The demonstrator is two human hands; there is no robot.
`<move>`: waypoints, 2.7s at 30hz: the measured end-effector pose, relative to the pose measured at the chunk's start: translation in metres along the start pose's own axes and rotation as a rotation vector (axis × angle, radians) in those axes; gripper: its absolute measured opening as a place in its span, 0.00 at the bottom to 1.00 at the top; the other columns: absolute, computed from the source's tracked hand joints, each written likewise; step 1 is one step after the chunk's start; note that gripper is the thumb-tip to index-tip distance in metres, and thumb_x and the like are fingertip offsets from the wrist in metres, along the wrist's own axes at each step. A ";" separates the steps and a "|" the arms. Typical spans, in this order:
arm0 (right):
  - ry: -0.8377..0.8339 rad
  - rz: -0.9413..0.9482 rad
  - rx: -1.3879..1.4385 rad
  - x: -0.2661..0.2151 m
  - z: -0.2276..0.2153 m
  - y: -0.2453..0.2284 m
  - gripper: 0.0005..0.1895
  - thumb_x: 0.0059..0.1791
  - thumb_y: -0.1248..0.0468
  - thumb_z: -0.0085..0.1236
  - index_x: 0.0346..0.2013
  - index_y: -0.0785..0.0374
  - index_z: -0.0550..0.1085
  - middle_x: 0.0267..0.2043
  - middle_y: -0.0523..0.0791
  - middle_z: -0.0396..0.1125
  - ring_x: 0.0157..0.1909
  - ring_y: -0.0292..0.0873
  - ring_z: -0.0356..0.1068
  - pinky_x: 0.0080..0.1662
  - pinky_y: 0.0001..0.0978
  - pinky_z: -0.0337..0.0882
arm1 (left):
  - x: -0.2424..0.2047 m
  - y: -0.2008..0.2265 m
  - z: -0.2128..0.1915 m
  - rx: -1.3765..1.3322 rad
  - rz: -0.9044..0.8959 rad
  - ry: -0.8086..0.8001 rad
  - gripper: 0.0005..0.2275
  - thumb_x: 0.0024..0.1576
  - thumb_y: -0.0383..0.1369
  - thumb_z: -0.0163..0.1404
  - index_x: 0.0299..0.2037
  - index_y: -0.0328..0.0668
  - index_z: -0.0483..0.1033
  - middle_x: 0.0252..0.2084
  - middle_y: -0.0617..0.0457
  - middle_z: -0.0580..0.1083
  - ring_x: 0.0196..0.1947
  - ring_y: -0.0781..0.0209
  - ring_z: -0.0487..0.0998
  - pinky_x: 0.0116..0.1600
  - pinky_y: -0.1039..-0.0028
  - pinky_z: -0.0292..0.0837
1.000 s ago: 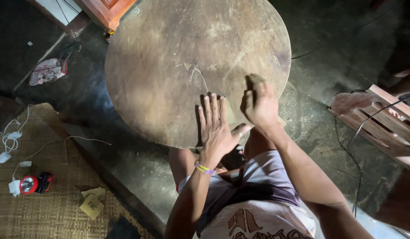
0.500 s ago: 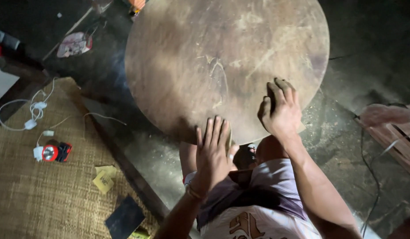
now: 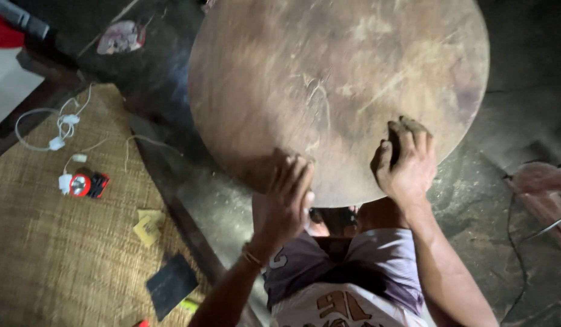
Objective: The person sands the top surface and the outer rim of a circular wooden table using a small sheet of sandpaper.
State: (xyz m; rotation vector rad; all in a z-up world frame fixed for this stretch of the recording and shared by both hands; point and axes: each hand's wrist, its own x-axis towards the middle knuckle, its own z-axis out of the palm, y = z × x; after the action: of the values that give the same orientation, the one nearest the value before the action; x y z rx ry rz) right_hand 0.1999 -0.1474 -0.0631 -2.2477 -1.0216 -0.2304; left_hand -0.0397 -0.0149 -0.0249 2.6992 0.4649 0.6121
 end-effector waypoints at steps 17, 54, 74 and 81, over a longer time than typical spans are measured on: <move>0.049 -0.078 0.020 0.005 -0.018 -0.019 0.18 0.52 0.68 0.60 0.58 0.67 0.75 0.58 0.52 0.63 0.64 0.59 0.59 0.61 0.54 0.63 | -0.008 0.011 0.020 0.146 -0.129 0.118 0.18 0.66 0.37 0.46 0.66 0.50 0.73 0.71 0.56 0.68 0.75 0.55 0.61 0.78 0.53 0.42; 0.107 -0.169 0.062 0.005 -0.027 -0.026 0.18 0.62 0.58 0.44 0.56 0.67 0.75 0.62 0.53 0.64 0.61 0.58 0.61 0.55 0.53 0.68 | -0.024 0.063 0.002 0.271 0.026 0.002 0.21 0.59 0.27 0.59 0.64 0.43 0.73 0.65 0.51 0.73 0.70 0.50 0.66 0.73 0.39 0.53; 0.134 -0.187 0.027 0.004 -0.023 -0.024 0.15 0.60 0.61 0.47 0.55 0.66 0.75 0.59 0.52 0.65 0.59 0.54 0.62 0.51 0.51 0.71 | -0.004 0.069 0.030 0.234 -0.024 0.041 0.23 0.60 0.37 0.55 0.66 0.43 0.74 0.71 0.48 0.67 0.75 0.47 0.58 0.78 0.38 0.41; 0.113 -0.149 0.026 0.002 -0.018 -0.018 0.14 0.59 0.63 0.49 0.56 0.67 0.75 0.60 0.52 0.65 0.61 0.54 0.61 0.54 0.52 0.69 | -0.041 0.069 -0.011 -0.048 -0.170 -0.209 0.37 0.48 0.13 0.50 0.71 0.48 0.63 0.73 0.50 0.66 0.78 0.45 0.55 0.79 0.39 0.32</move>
State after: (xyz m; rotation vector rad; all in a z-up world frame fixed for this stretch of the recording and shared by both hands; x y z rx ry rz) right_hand 0.1899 -0.1488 -0.0402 -2.1120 -1.1249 -0.4016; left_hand -0.0633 -0.0889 -0.0038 2.6068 0.6071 0.2867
